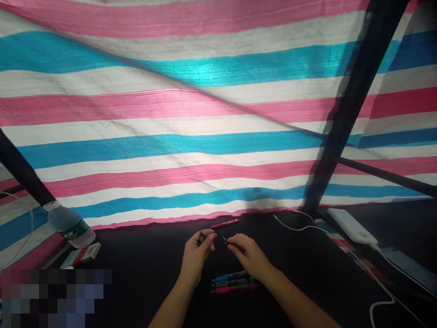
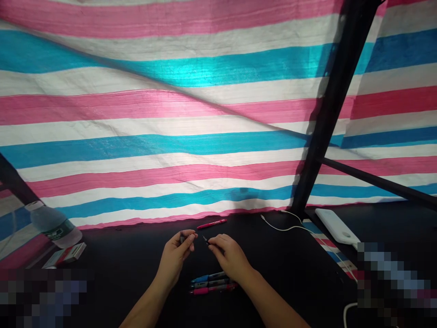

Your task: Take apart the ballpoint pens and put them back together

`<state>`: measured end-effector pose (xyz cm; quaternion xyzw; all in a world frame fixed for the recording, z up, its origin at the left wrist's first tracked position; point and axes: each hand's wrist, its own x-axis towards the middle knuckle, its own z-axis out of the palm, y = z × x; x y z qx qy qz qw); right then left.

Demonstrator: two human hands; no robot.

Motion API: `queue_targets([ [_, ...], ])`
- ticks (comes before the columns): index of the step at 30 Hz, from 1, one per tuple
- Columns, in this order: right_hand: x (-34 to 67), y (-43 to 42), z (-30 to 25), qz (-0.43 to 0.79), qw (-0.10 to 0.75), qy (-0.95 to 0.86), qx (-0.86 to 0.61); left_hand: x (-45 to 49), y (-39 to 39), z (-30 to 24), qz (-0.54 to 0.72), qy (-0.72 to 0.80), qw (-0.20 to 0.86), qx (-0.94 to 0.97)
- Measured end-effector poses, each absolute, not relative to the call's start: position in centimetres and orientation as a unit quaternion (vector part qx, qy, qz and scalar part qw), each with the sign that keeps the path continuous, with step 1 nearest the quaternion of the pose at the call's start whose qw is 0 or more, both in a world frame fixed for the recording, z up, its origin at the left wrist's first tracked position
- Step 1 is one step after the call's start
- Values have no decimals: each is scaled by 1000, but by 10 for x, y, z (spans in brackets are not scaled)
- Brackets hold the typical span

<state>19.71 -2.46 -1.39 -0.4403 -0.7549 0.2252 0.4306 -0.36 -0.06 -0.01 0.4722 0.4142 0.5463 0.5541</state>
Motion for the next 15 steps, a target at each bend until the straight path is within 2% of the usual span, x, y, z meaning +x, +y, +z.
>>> queue_targets([
  [5, 196, -24, -14, 256, 464, -727, -438, -3, -1, 2, 561, 377, 618, 401],
  [15, 194, -28, -11, 296, 491, -708, -412, -6, 0, 5, 564, 344, 671, 336],
])
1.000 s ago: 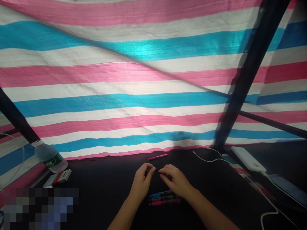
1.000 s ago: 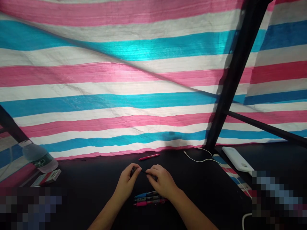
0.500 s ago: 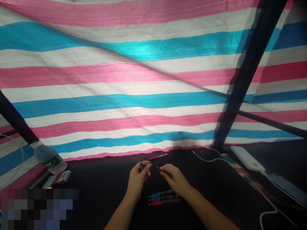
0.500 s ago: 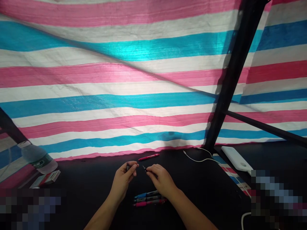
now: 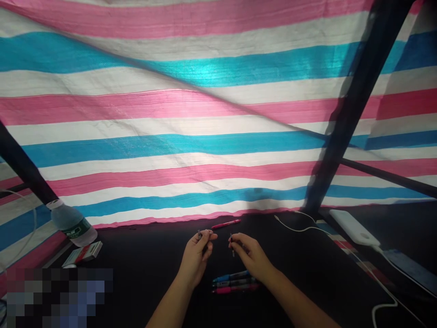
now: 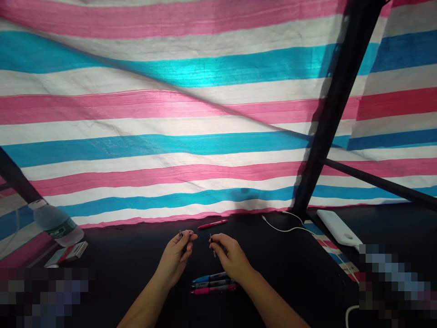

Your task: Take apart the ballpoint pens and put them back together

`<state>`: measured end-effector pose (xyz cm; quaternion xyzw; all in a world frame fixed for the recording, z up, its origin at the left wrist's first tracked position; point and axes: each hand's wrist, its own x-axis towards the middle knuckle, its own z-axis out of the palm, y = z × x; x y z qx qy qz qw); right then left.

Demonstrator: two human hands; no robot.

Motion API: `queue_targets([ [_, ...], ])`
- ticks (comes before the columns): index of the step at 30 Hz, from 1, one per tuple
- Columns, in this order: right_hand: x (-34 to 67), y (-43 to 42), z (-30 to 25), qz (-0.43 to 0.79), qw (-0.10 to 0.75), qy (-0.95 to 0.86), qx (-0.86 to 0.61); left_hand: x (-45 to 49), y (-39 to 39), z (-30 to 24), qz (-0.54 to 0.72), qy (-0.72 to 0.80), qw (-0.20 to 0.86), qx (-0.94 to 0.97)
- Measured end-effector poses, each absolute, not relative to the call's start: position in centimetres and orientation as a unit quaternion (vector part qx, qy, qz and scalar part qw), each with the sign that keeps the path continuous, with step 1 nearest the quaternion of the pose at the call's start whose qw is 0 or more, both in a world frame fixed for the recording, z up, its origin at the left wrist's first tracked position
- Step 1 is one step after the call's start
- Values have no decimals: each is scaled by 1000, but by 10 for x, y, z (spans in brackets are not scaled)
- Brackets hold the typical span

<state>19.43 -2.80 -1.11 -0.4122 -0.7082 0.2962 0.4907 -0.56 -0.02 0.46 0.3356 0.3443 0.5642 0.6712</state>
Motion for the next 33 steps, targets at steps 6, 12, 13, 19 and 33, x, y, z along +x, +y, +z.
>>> queue_targets([
  [6, 195, -28, -10, 286, 488, -711, -419, -7, 1, 5, 563, 348, 677, 321],
  [12, 194, -28, -11, 290, 489, -707, -420, -8, 1, 4, 565, 342, 683, 313],
  [13, 194, -28, -11, 292, 490, -706, -420, -8, 1, 4, 564, 343, 684, 311],
  [19, 195, -29, -10, 291, 479, -713, -421, -8, 0, 6, 553, 341, 676, 348],
  [33, 194, -32, -7, 235, 441, -760, -415, -3, -7, 7, 508, 357, 606, 497],
])
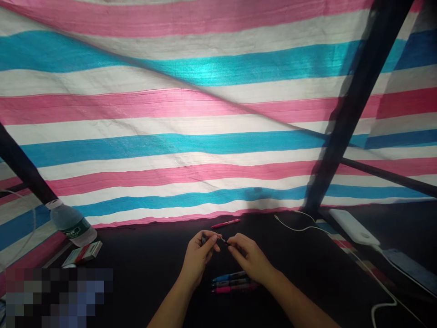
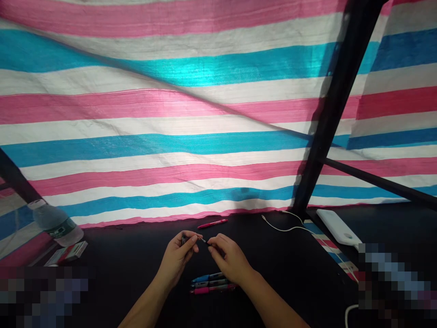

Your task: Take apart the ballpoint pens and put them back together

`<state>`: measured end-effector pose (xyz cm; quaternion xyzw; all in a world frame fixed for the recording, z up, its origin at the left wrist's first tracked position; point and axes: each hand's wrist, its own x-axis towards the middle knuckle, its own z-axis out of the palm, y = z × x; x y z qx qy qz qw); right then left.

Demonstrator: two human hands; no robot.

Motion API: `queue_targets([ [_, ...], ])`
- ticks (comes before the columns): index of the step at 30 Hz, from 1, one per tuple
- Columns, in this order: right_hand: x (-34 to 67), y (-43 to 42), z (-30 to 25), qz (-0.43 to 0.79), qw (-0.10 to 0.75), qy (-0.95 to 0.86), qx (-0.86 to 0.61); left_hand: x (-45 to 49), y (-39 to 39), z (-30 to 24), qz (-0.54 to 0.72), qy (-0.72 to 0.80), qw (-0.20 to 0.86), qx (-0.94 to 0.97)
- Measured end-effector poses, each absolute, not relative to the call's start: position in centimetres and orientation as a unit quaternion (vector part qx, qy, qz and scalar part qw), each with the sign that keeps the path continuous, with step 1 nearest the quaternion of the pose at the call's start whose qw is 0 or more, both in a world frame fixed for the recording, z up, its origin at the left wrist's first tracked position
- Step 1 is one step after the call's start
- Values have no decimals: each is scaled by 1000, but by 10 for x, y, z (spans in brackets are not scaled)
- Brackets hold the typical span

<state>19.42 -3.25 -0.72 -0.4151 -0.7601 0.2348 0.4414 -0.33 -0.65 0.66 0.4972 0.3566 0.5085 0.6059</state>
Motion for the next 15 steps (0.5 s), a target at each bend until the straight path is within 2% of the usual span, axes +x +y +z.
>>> queue_targets([
  [15, 195, -31, -10, 236, 425, -757, -436, -4, -4, 2, 508, 426, 483, 572],
])
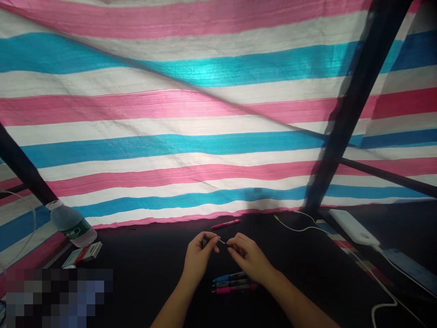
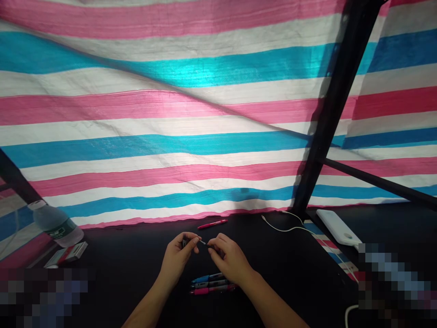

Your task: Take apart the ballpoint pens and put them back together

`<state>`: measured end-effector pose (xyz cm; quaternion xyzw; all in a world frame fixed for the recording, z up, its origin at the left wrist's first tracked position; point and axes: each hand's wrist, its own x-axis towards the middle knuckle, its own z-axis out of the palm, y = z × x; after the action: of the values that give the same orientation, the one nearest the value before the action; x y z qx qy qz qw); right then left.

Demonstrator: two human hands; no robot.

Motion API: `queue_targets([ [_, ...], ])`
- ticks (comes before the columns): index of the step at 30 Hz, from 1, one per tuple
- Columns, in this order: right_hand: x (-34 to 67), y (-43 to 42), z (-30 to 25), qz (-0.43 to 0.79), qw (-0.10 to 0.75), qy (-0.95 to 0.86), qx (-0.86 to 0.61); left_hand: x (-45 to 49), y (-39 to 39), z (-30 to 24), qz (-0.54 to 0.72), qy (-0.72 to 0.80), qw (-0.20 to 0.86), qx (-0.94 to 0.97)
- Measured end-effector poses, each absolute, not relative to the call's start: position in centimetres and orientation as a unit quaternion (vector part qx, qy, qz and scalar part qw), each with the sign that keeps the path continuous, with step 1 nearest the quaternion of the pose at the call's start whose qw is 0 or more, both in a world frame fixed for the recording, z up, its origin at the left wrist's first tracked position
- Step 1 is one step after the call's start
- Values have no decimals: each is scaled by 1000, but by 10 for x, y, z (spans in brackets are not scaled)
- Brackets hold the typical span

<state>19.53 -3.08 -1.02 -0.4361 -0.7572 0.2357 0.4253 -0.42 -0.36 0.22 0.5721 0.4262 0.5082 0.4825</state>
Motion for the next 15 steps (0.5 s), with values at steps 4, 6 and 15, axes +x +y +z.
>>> queue_targets([
  [4, 195, -31, -10, 235, 426, -756, -438, -5, -4, 3, 500, 436, 467, 585],
  [6, 195, -31, -9, 233, 425, -759, -436, -5, -5, 3, 497, 432, 451, 602],
  [15, 196, -32, -6, 235, 413, -771, -423, -5, -4, -7, 472, 408, 453, 637],
])
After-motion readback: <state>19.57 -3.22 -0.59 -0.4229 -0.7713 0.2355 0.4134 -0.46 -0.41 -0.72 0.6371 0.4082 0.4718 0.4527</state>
